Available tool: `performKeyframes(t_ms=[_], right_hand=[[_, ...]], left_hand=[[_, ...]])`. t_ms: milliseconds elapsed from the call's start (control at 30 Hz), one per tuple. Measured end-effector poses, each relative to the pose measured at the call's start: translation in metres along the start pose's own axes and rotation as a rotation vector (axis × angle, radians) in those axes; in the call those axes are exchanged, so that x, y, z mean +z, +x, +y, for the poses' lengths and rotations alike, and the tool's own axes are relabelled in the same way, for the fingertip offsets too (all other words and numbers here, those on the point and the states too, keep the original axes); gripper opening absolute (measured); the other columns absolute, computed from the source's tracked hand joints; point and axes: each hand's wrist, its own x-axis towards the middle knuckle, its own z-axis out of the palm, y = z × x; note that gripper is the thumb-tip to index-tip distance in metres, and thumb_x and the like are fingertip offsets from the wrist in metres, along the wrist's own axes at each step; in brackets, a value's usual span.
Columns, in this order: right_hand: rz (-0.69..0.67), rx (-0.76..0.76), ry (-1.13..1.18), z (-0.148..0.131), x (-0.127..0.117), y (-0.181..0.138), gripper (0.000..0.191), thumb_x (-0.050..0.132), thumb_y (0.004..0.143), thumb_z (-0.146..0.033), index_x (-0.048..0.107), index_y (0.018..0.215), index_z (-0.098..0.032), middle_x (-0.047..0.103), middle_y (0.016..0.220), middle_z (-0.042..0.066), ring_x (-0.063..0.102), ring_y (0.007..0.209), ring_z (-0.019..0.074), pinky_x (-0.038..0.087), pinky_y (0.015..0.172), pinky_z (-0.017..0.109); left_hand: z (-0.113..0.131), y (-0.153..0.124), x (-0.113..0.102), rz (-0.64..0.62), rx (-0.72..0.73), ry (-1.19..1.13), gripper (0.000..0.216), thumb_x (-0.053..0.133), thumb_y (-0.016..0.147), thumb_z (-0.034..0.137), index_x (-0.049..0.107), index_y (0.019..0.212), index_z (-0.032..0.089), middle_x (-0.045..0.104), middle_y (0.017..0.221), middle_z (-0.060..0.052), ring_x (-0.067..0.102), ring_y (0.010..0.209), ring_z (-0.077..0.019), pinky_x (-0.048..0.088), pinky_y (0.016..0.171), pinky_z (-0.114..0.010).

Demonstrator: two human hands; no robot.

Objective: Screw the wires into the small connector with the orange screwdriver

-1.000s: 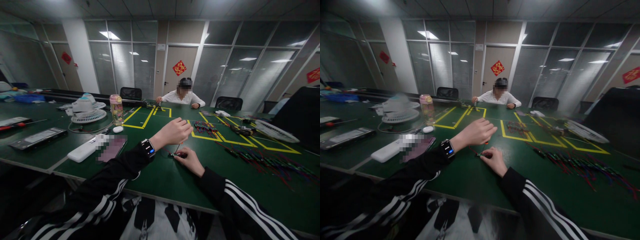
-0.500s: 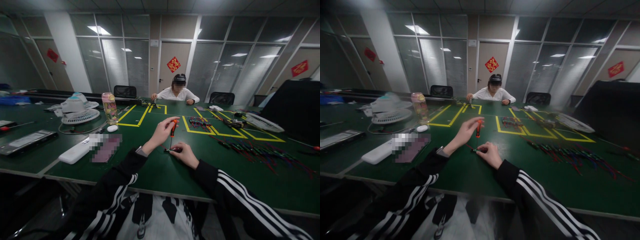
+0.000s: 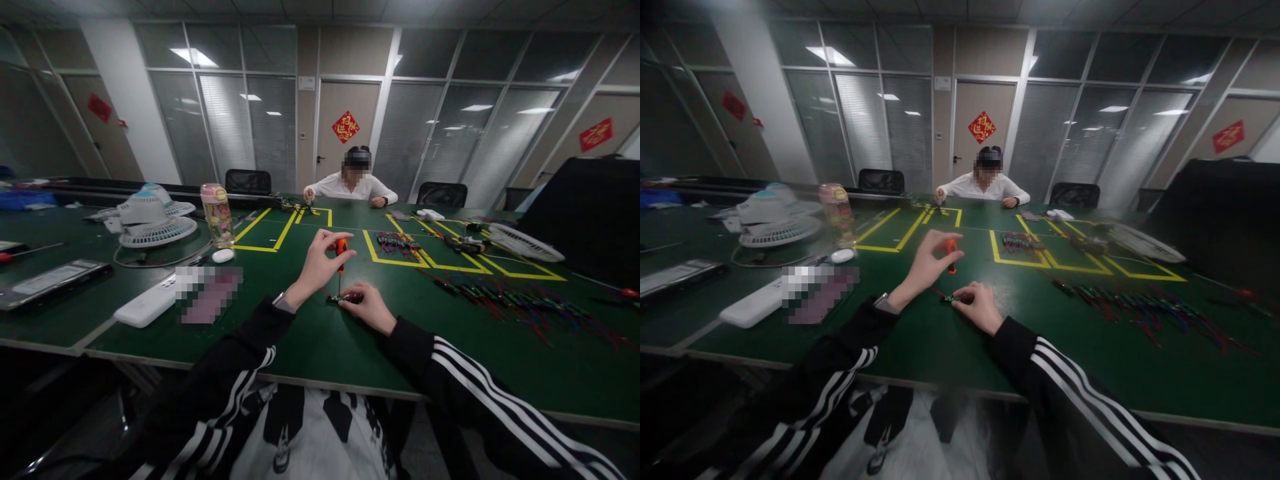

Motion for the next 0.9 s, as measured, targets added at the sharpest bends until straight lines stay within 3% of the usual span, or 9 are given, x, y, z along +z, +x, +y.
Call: performKeyframes(t_ms=[100, 167, 300, 400, 533, 633, 767, 900], right_hand=[[0.000, 0.000, -0.001, -0.001, -0.001, 0.000, 0.017, 0.068, 0.070, -0.030, 0.073, 0.083, -0.020, 0.060, 0.075, 0.003, 0.056, 0.070, 0.0160, 0.042, 0.066, 0.027], [-0.002, 0.000, -0.003, -0.001, -0.001, 0.000, 0.017, 0.068, 0.071, -0.030, 0.073, 0.084, -0.020, 0.060, 0.075, 0.003, 0.056, 0.071, 0.0161, 0.042, 0.067, 0.027], [-0.002, -0.005, -0.003, 0.000, -0.001, 0.000, 0.017, 0.068, 0.070, -0.030, 0.073, 0.084, -0.021, 0.060, 0.075, 0.003, 0.055, 0.071, 0.0162, 0.041, 0.067, 0.027], [0.002, -0.010, -0.007, 0.000, -0.001, 0.000, 0.017, 0.068, 0.070, -0.030, 0.073, 0.084, -0.021, 0.060, 0.075, 0.003, 0.055, 0.072, 0.0163, 0.041, 0.068, 0.027], [-0.004, -0.002, -0.015, -0.003, -0.002, 0.000, 0.017, 0.068, 0.070, -0.030, 0.073, 0.084, -0.021, 0.061, 0.076, 0.003, 0.055, 0.073, 0.0162, 0.041, 0.068, 0.027], [0.001, 0.007, -0.010, -0.006, -0.004, -0.001, 0.017, 0.068, 0.071, -0.030, 0.073, 0.084, -0.022, 0.060, 0.078, 0.003, 0.055, 0.074, 0.0162, 0.041, 0.069, 0.028], [0.010, 0.018, -0.012, -0.009, -0.004, -0.002, 0.019, 0.068, 0.071, -0.029, 0.073, 0.087, -0.022, 0.060, 0.079, 0.004, 0.055, 0.074, 0.0164, 0.041, 0.069, 0.028], [0.006, 0.027, -0.025, -0.008, -0.004, -0.001, 0.020, 0.068, 0.070, -0.030, 0.073, 0.087, -0.021, 0.060, 0.078, 0.004, 0.055, 0.073, 0.0166, 0.041, 0.069, 0.028]], left_hand=[[0.000, 0.000, -0.001, -0.059, -0.013, -0.063, 0.034, 0.051, 0.084, 0.026, 0.057, 0.118, 0.025, 0.053, 0.112, -0.006, 0.052, 0.105, -0.0158, 0.043, 0.091, -0.028], [-0.001, 0.000, -0.001, -0.110, -0.057, -0.179, 0.037, 0.044, 0.088, 0.022, 0.052, 0.124, 0.022, 0.056, 0.113, -0.007, 0.055, 0.104, -0.0157, 0.044, 0.090, -0.029], [-0.004, 0.001, -0.001, -0.041, -0.072, -0.171, 0.035, 0.055, 0.082, 0.026, 0.057, 0.117, 0.019, 0.061, 0.099, -0.006, 0.059, 0.086, -0.0138, 0.048, 0.082, -0.028], [-0.005, 0.000, -0.003, 0.016, -0.029, -0.043, 0.034, 0.063, 0.076, 0.029, 0.063, 0.109, 0.022, 0.057, 0.100, -0.005, 0.057, 0.088, -0.0137, 0.047, 0.083, -0.027], [-0.003, 0.001, -0.008, -0.089, -0.067, -0.137, 0.037, 0.051, 0.083, 0.021, 0.057, 0.119, 0.024, 0.055, 0.115, -0.006, 0.054, 0.104, -0.0161, 0.047, 0.086, -0.027], [-0.002, 0.002, -0.010, -0.132, -0.124, -0.219, 0.041, 0.051, 0.083, 0.021, 0.053, 0.123, 0.020, 0.061, 0.106, -0.006, 0.060, 0.094, -0.0153, 0.049, 0.085, -0.030], [-0.001, 0.002, -0.012, -0.076, -0.076, -0.107, 0.040, 0.062, 0.076, 0.025, 0.059, 0.116, 0.020, 0.059, 0.103, -0.005, 0.059, 0.087, -0.0137, 0.050, 0.081, -0.028], [-0.001, 0.002, -0.015, -0.217, -0.132, -0.235, 0.045, 0.054, 0.081, 0.021, 0.051, 0.125, 0.022, 0.058, 0.109, -0.006, 0.061, 0.089, -0.0139, 0.050, 0.083, -0.030]])
